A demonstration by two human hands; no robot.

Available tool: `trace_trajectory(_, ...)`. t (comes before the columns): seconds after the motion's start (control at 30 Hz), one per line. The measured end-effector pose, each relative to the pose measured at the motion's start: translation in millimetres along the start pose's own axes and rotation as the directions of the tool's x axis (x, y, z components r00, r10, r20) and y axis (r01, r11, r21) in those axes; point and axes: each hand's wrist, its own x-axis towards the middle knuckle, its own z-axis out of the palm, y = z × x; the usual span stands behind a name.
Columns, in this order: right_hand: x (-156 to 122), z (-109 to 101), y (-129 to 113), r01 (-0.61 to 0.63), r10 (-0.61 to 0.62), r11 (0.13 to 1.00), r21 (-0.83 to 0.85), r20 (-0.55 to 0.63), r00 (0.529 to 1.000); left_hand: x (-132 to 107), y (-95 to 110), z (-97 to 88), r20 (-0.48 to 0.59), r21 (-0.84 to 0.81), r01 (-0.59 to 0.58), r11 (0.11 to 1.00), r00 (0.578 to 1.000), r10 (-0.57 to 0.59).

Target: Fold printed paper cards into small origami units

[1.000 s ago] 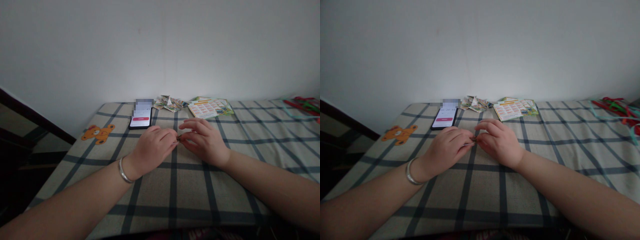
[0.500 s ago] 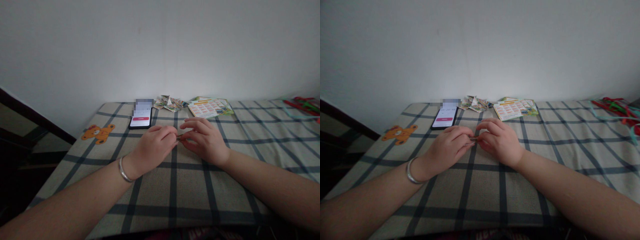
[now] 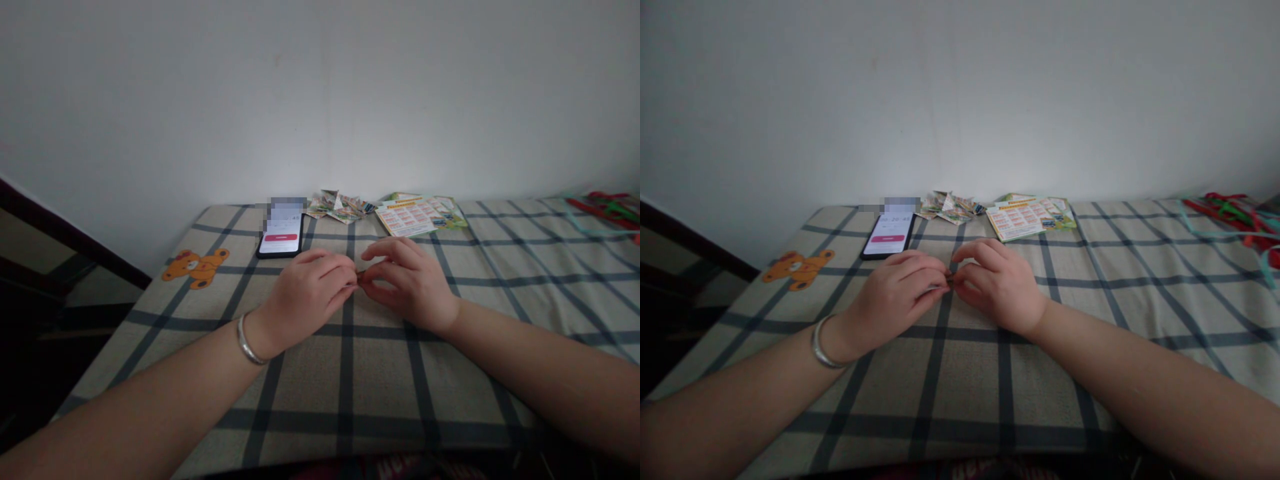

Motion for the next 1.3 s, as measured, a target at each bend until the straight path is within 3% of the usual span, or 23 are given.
trace_trajectory(0.43, 1.2, -2.3, -1.4, -0.008, 0.006, 0.999, -0.053, -0.031, 1.0, -0.9, -1.5, 1.1, 0.012, -0.024, 0.018, 1.0, 1.0, -0.017)
trace_trajectory(0.83, 0.9, -1.6, -0.2, 0.0, 0.005, 0.997, -0.08, 0.056, 0.998, -2.8, -2.9, 1.5, 0.045, -0.007, 0.035, 0.999, 0.998, -0.034)
trace_trajectory(0.93, 0.5, -0.6, 0.6, -0.005, 0.006, 1.0, -0.019, 0.046, 0.999, -3.0, -3.2, 2.3, 0.038, -0.004, 0.032, 0.999, 0.999, -0.032)
trace_trajectory(1.17, -0.6, 4.2, 2.5, -0.216, 0.201, 0.967, 0.138, 0.117, 0.973, -3.5, -5.4, 3.8, 0.041, -0.008, 0.032, 0.999, 0.999, -0.031)
trace_trajectory(1.3, 1.1, 3.8, 2.1, -0.208, 0.173, 0.964, 0.164, 0.204, 0.964, -4.1, -5.0, 4.9, 0.031, -0.014, 0.035, 0.999, 0.999, -0.034)
